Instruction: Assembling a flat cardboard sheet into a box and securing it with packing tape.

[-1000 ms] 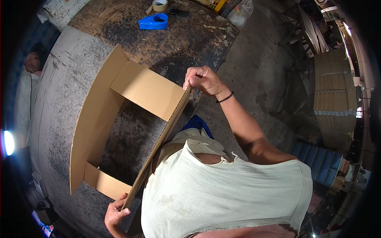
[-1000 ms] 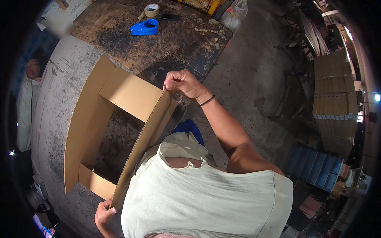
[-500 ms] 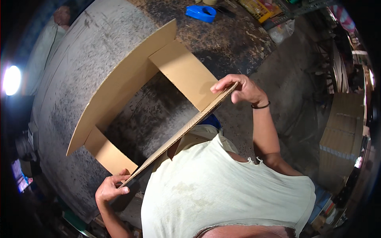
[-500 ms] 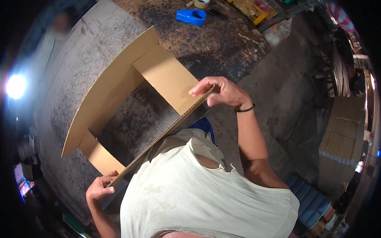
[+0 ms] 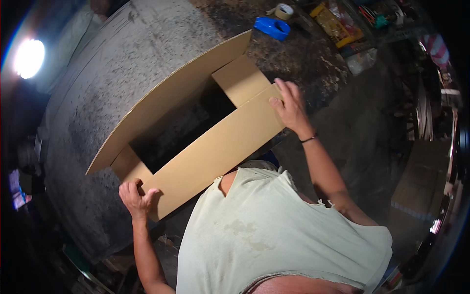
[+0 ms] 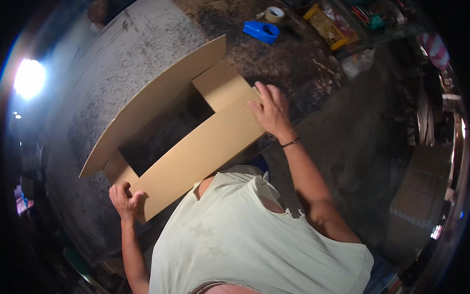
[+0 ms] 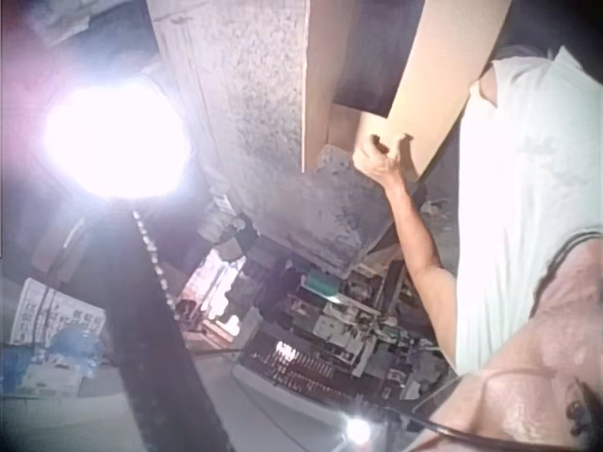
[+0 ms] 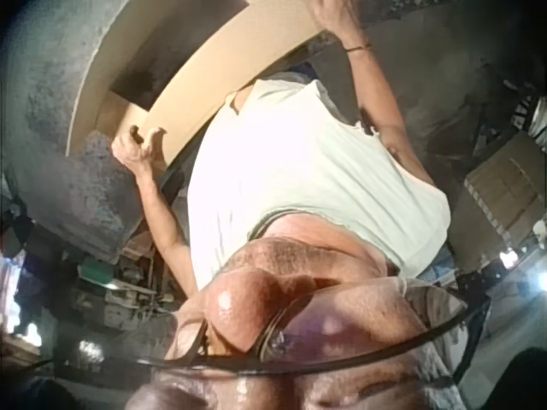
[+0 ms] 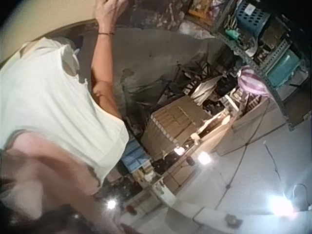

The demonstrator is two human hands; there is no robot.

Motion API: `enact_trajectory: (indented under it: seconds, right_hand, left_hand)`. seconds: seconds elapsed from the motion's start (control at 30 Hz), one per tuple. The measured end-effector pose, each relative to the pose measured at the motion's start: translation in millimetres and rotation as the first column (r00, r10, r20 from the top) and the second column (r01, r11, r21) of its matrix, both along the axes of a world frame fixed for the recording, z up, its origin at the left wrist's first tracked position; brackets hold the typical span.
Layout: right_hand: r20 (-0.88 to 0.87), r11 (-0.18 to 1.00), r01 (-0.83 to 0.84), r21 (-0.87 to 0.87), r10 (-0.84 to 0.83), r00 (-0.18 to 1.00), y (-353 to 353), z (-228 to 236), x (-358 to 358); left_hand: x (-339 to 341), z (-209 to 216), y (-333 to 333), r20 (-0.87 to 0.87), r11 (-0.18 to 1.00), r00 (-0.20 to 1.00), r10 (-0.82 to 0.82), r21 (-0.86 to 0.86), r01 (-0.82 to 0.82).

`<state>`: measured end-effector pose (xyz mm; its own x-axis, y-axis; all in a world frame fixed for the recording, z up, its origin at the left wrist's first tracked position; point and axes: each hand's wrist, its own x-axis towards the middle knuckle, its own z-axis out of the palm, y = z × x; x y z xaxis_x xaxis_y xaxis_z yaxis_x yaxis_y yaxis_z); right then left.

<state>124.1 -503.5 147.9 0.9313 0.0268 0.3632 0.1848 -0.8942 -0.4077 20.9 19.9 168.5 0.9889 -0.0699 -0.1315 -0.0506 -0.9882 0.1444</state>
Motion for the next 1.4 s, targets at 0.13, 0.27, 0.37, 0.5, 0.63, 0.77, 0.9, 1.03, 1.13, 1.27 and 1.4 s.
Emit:
enact_trajectory:
  seconds: [0.13,0.27,0.37,0.5,0.63,0.77,0.9,1.03,1.13,1.27,1.4]
  right_hand:
    - [-0.55,0.533,0.354,0.769,0.268,0.791,-7.4,-12.1,11.2]
    - [-0.572,0.357,0.447,0.82,0.525,0.63,-14.2,-2.2,15.0]
    - [-0.559,0.352,0.434,0.829,0.533,0.635,-23.5,-19.4,12.7]
    - [-0.589,0.401,0.432,0.808,0.536,0.604,-20.5,-22.1,18.5]
    - [-0.519,0.312,0.421,0.852,0.615,0.594,-21.7,-33.3,20.6]
    - [-0.534,0.302,0.453,0.839,0.62,0.575,-28.6,-32.3,22.5]
    - [-0.526,0.357,0.387,0.85,0.571,0.63,-20.5,-37.8,30.3]
    - [-0.509,0.47,0.269,0.841,0.518,0.687,-29.7,-29.3,29.3]
    - [-0.543,0.568,0.258,0.781,0.416,0.73,-38.9,-45.5,28.3]
    - [-0.446,0.686,0.076,0.723,0.38,0.81,-16.5,-7.9,26.7]
    - [-0.255,0.739,-0.049,0.672,0.294,0.921,-23.0,28.2,14.2]
  left_hand:
    - [-4.0,-28.8,9.8,0.279,0.961,0.923,0.266,-0.156,-0.229]
    - [3.8,-36.2,3.1,-0.127,0.587,0.871,0.475,-0.691,-0.422]
    - [4.8,-44.8,18.7,0.09,0.845,0.944,0.317,-0.479,-0.238]
    - [-4.6,-56.3,33.2,0.149,0.868,0.951,0.272,-0.464,-0.176]
    - [-6.2,-46.4,30.0,0.087,0.839,0.942,0.325,-0.486,-0.245]
    - [6.0,-35.3,11.2,0.073,0.845,0.946,0.317,-0.474,-0.247]
    - [13.3,10.8,-13.0,0.47,0.962,0.848,0.244,-0.224,-0.153]
    - [78.4,84.0,-78.1,0.742,0.979,0.668,-0.055,-0.092,0.183]
    - [125.8,107.9,-107.6,0.604,0.969,0.758,-0.246,0.122,0.217]
    - [168.3,78.8,-83.2,0.359,0.959,0.899,-0.25,-0.032,0.28]
    - [192.2,91.1,-50.8,0.349,0.972,0.909,-0.227,0.026,0.233]
